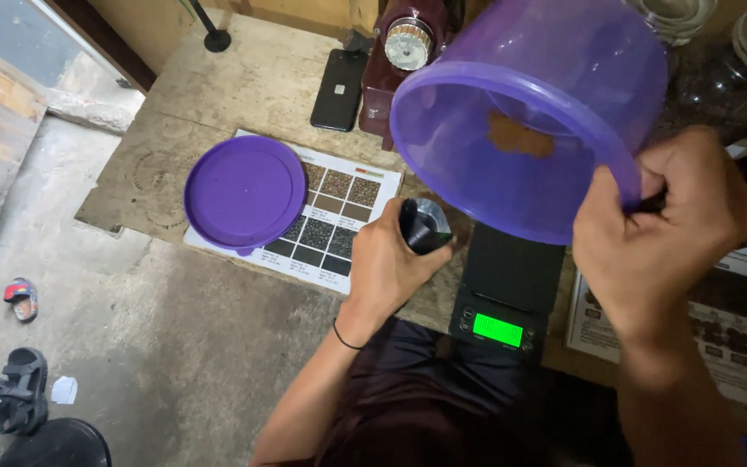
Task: Measuring ground coffee using a spoon and a small container on a scale, then pouring it into pouches and folding them.
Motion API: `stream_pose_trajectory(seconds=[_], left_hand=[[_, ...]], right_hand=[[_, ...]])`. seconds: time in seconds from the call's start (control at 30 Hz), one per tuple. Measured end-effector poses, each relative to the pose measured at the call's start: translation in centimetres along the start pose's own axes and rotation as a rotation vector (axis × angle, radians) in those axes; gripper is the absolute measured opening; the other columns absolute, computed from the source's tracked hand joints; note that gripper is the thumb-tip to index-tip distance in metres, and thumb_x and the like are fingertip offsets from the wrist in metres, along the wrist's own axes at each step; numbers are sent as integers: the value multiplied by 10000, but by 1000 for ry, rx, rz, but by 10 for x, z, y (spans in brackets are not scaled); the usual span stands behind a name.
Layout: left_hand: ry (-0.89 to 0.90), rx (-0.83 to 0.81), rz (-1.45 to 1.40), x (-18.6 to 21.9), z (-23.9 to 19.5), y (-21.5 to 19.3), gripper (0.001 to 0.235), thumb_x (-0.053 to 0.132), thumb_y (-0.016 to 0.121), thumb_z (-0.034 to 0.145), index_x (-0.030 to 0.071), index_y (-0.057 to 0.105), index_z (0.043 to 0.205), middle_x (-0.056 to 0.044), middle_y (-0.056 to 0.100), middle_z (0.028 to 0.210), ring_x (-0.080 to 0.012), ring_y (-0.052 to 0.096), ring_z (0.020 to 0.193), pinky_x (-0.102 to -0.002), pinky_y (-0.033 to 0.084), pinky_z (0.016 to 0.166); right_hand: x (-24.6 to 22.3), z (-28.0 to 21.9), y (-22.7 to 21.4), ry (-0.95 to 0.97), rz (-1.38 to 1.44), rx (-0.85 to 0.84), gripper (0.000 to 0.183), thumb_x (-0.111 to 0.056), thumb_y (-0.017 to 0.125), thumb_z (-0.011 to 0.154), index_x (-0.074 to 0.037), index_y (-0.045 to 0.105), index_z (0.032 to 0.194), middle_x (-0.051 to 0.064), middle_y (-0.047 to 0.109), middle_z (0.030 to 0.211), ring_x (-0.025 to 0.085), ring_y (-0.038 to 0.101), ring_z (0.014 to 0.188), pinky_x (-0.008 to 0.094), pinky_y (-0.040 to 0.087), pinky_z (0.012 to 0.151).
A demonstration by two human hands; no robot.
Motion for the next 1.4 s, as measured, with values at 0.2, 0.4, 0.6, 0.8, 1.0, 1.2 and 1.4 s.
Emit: stream_pose_trajectory(seconds=[0.2, 0.4, 0.6, 0.8, 1.0, 1.2, 1.4], left_hand=[[-35, 74, 187, -3, -3, 10, 564, 363, 707, 560, 79, 406, 944, -133, 586, 701, -356, 558, 612, -427, 415, 505], [-3, 39, 265, -3, -1, 14, 596, 345, 706, 624, 52, 378, 1026, -139, 567, 794, -349, 564, 649, -436, 426, 488], [-38, 39, 255, -3, 2, 17, 630, 327, 736, 597, 54, 377, 1037, -131, 580, 769, -325, 577, 654, -412, 441, 501], [-46, 27, 236, -3, 4, 20, 589, 342, 725, 606, 64, 387, 1001, -129, 586, 747, -322, 580, 621, -410, 440, 513], [-40, 48, 232, -4, 6, 22, 577, 334, 729, 598, 65, 381, 970, -125, 589, 746, -328, 578, 625, -414, 440, 509], [-22, 58, 228, -3, 6, 23, 611, 329, 728, 601, 66, 365, 1017, -119, 580, 754, -321, 575, 611, -408, 434, 495], [-21, 103, 193, -2, 11, 21, 602, 343, 739, 589, 68, 387, 993, -112, 579, 705, -316, 574, 575, -405, 429, 461]], right_hand=[[-1, 1, 4, 7, -23, 9, 297, 215, 486, 809, 25, 318, 656, 92, 293, 583, 220, 258, 525, 359, 222, 513], [-5, 6, 6, 16, 12, -13, 298, 214, 489, 778, 14, 316, 641, 90, 319, 576, 206, 294, 510, 348, 230, 495], [-9, 5, 9, -8, -39, -6, 285, 207, 488, 780, 8, 346, 634, 87, 344, 588, 208, 311, 514, 340, 232, 484], [-13, 6, 11, -42, -81, 3, 290, 182, 488, 786, -8, 326, 639, 76, 333, 585, 213, 299, 501, 347, 241, 485], [-16, 6, 14, -66, -61, -5, 287, 196, 486, 771, -8, 334, 637, 78, 360, 591, 217, 328, 512, 347, 258, 488], [-21, 7, 14, -73, -70, -20, 251, 179, 472, 719, -9, 330, 633, 84, 360, 606, 205, 287, 502, 331, 216, 466], [-25, 10, 15, -98, -99, -14, 252, 165, 479, 735, -18, 340, 632, 79, 351, 603, 213, 272, 500, 334, 209, 460]])
Point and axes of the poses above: each hand's wrist, its own z-axis towards the middle knuckle, its own y-axis out of the palm, x = y × z, the point moved 7 cm from there along z, towards the middle knuckle
